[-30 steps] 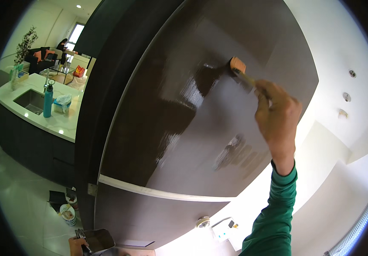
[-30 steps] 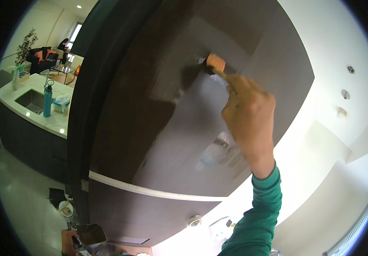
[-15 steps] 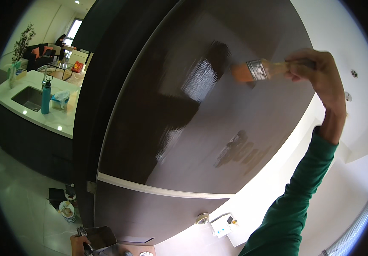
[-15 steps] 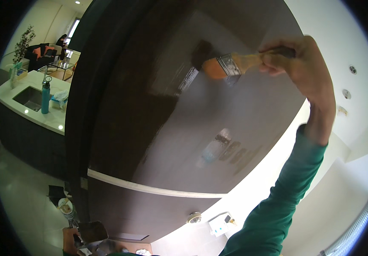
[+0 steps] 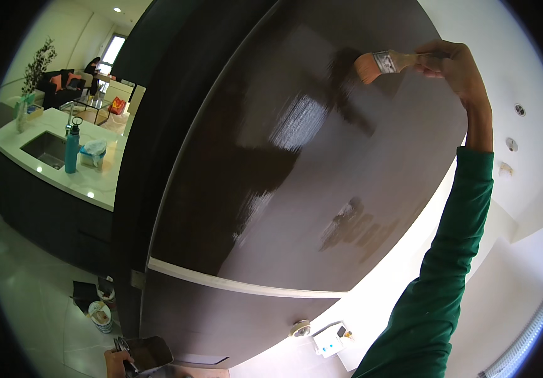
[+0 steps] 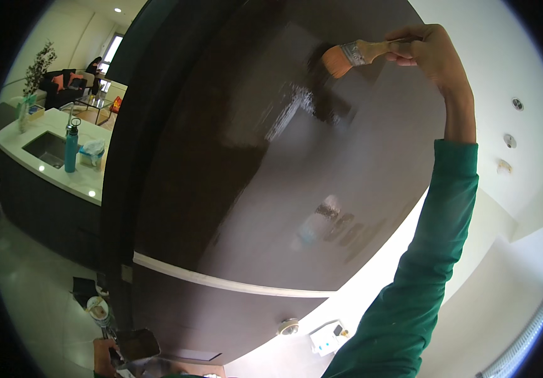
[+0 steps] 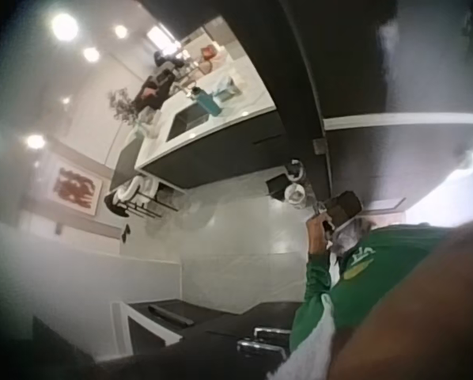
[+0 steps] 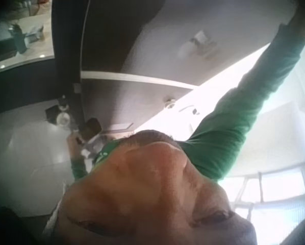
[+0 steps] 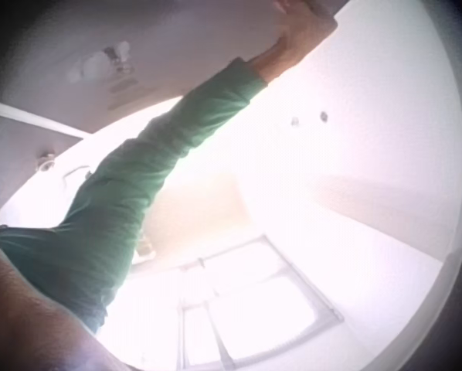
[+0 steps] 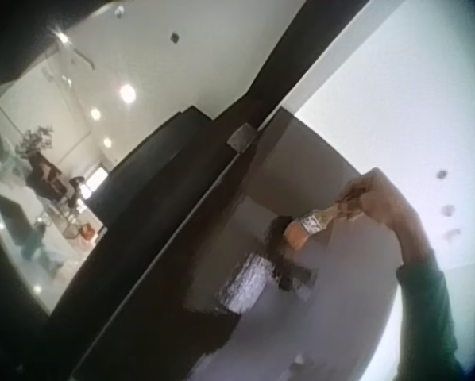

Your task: The person paints a dark-colored door using a paintbrush and a paint can. They repeatedly dip the brush into the can and apply paint to the door surface, covering the area in vertical strokes. The task continues throughout the clip as the person works on different sections of the door.

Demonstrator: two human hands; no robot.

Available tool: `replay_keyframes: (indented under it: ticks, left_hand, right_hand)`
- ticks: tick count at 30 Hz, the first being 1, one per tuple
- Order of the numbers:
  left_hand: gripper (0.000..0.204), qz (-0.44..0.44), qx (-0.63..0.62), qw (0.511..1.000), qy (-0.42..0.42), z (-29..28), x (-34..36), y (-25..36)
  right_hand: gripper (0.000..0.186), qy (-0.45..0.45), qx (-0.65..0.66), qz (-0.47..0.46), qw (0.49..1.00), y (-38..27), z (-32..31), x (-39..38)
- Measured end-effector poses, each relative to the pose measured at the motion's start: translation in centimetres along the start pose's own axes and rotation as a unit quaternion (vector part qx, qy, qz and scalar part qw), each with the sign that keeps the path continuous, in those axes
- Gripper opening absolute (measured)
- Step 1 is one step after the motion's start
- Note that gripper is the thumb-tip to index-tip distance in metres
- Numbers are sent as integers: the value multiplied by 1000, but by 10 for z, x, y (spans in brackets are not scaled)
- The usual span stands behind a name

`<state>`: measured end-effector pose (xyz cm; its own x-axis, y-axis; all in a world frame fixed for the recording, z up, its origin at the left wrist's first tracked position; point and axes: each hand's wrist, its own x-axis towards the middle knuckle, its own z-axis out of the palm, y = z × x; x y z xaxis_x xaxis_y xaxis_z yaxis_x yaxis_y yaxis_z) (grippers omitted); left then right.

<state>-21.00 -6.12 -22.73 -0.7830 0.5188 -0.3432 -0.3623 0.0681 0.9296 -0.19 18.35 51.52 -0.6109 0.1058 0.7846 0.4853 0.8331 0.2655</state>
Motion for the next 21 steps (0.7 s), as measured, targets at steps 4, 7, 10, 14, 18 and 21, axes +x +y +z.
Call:
replay_keyframes:
  ticks: [4,7,10,14,18,21]
  left_hand:
    - [15,44,4,998,-40,-4,2,3]
    - [35,122,-7,986,-109,-3,-14,14]
    - [39,126,-18,987,-94,-7,-16,8]
    - [38,131,-3,987,-90,-6,-17,12]
    - [10,-30,-13,999,30,-8,11,-3]
    - [8,19,9,1000,12,-20,21,-19]
  right_hand:
    - [25,41,-11,-12,999,18,-19,23]
    - [26,67,-64,-24,995,40,-36,50]
    - [29,134,-134,-17,982,43,-41,62]
    - [28,297,-242,1,924,22,-29,51]
    - [27,382,-207,-13,901,29,-7,25]
    - [25,403,-234,-59,883,37,8,31]
